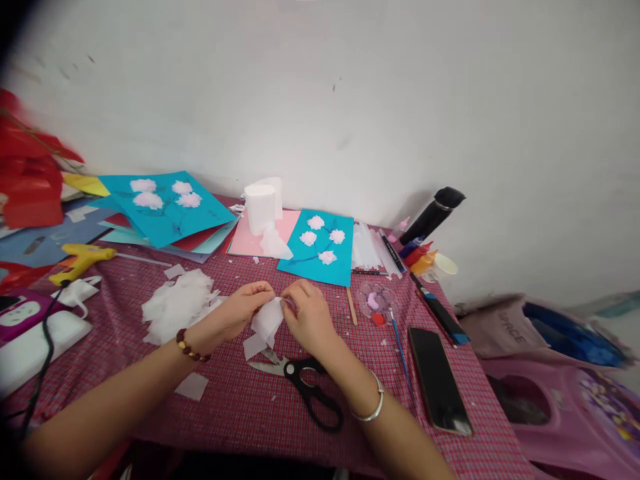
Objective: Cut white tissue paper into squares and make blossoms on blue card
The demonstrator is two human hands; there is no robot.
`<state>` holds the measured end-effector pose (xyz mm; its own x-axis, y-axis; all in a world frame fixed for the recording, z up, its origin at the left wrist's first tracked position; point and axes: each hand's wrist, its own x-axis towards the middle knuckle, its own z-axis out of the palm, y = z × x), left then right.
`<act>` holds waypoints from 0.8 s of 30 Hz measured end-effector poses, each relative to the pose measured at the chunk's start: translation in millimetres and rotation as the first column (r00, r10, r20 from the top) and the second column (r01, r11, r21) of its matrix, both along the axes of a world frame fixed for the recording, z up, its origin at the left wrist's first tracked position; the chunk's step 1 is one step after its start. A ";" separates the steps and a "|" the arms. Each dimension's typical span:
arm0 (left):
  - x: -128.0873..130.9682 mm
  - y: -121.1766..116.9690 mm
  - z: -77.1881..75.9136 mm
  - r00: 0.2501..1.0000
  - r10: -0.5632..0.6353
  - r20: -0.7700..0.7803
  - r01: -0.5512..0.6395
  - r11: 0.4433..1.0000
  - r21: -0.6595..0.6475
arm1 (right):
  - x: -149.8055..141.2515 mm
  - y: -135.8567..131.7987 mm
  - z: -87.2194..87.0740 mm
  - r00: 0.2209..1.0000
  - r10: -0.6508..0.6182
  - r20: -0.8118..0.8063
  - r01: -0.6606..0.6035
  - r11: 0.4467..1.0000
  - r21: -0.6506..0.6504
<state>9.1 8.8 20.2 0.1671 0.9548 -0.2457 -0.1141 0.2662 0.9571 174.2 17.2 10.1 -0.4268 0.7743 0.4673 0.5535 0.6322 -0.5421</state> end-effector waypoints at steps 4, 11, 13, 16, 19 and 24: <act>1.8 1.6 -0.5 1.000 0.001 0.010 -0.001 1.000 -0.008 | 0.5 2.7 -1.2 1.000 0.022 -0.010 -0.022 1.000 -0.004; 2.2 5.6 -3.5 0.999 0.015 0.044 -0.014 1.000 -0.024 | -0.9 5.1 -1.7 0.998 0.030 -0.054 -0.031 0.999 -0.025; 2.9 5.3 -4.1 0.998 0.016 0.055 -0.015 0.999 -0.030 | -0.5 6.0 -1.7 0.998 0.019 -0.060 -0.021 0.999 -0.045; 4.7 4.2 -6.2 0.997 0.023 0.072 -0.020 0.999 -0.040 | 0.8 6.4 -0.4 0.997 0.002 -0.072 -0.007 0.997 -0.075; 5.6 3.9 -8.7 0.995 0.038 0.091 -0.033 0.998 -0.059 | 2.0 5.2 1.7 0.995 -0.009 -0.096 -0.003 0.993 -0.120; -0.2 3.7 -6.8 0.992 0.011 0.128 0.004 0.993 -0.121 | 4.9 6.0 -1.1 0.981 -0.098 -0.169 0.054 0.968 -0.246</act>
